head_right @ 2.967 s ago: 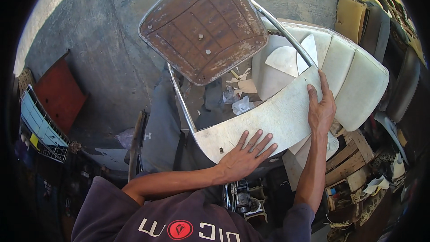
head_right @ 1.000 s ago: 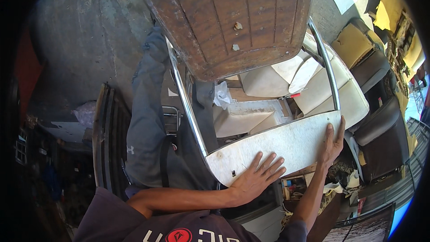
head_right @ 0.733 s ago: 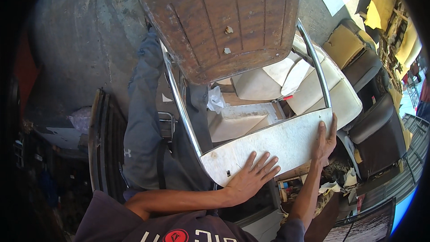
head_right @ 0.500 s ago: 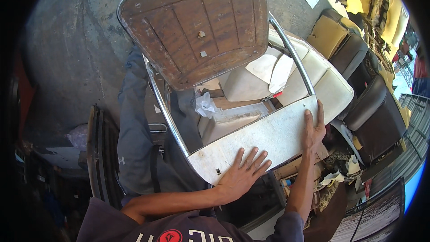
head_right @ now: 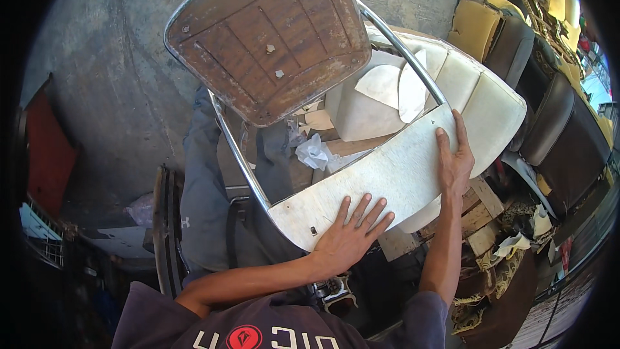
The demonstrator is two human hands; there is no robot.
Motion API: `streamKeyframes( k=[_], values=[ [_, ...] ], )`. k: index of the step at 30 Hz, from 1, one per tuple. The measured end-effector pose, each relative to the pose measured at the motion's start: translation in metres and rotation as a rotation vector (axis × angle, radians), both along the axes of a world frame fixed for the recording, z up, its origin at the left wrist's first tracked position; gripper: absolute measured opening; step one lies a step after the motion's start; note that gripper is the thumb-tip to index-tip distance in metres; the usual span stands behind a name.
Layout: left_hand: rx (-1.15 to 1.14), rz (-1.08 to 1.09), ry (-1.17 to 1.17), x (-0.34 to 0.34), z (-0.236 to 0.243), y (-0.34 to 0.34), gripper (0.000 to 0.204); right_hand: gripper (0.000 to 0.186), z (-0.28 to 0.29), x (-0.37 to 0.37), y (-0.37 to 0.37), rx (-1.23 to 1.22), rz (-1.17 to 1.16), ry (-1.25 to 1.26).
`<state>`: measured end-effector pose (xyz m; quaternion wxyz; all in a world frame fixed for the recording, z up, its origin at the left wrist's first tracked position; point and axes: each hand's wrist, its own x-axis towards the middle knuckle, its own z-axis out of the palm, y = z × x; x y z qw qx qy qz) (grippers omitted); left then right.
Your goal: The person marks a curved wooden board by hand and then uses a screwdriver to attach the board to the metal frame of a folding chair.
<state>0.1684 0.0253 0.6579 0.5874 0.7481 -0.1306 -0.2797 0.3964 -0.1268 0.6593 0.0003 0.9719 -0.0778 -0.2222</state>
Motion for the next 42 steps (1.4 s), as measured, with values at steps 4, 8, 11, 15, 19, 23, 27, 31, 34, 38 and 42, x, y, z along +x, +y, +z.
streamKeyframes(
  k=[4,8,11,15,19,23,27,31,34,38,42],
  values=[
    [0.01,-0.003,-0.022,0.001,0.001,-0.001,0.074,0.053,0.003,0.001,0.001,-0.006,-0.029,-0.001],
    [0.042,-0.021,-0.042,0.002,0.002,-0.002,0.074,0.053,0.001,0.003,-0.001,0.005,-0.068,0.021],
    [0.051,-0.016,-0.056,0.0,0.003,-0.005,0.075,0.053,0.001,0.001,-0.003,-0.003,-0.065,0.01],
    [0.044,-0.019,-0.061,-0.001,0.004,-0.007,0.076,0.056,0.003,0.002,-0.008,0.026,-0.078,0.03],
    [0.061,-0.084,-0.051,0.004,0.006,-0.005,0.079,0.061,0.003,0.002,-0.003,0.036,-0.094,-0.022],
    [0.096,-0.103,-0.066,0.005,0.008,-0.007,0.081,0.065,0.012,0.002,-0.005,0.149,-0.362,-0.111],
    [0.126,-0.137,-0.091,0.006,0.013,-0.011,0.082,0.062,0.025,-0.028,-0.033,0.42,-0.578,-0.302],
    [0.19,-0.188,-0.09,0.007,0.014,-0.013,0.082,0.049,0.058,-0.069,-0.015,0.311,-0.557,-0.538],
    [0.186,-0.175,-0.108,0.003,0.013,-0.012,0.084,0.036,0.11,-0.113,0.043,0.922,-0.583,-0.347],
    [0.2,-0.211,-0.116,0.004,0.014,-0.015,0.089,0.022,0.176,-0.132,0.147,1.964,-0.182,0.567],
    [0.196,-0.245,-0.083,0.009,0.015,-0.02,0.095,0.029,0.202,-0.161,0.219,2.379,0.071,0.726]
  ],
)
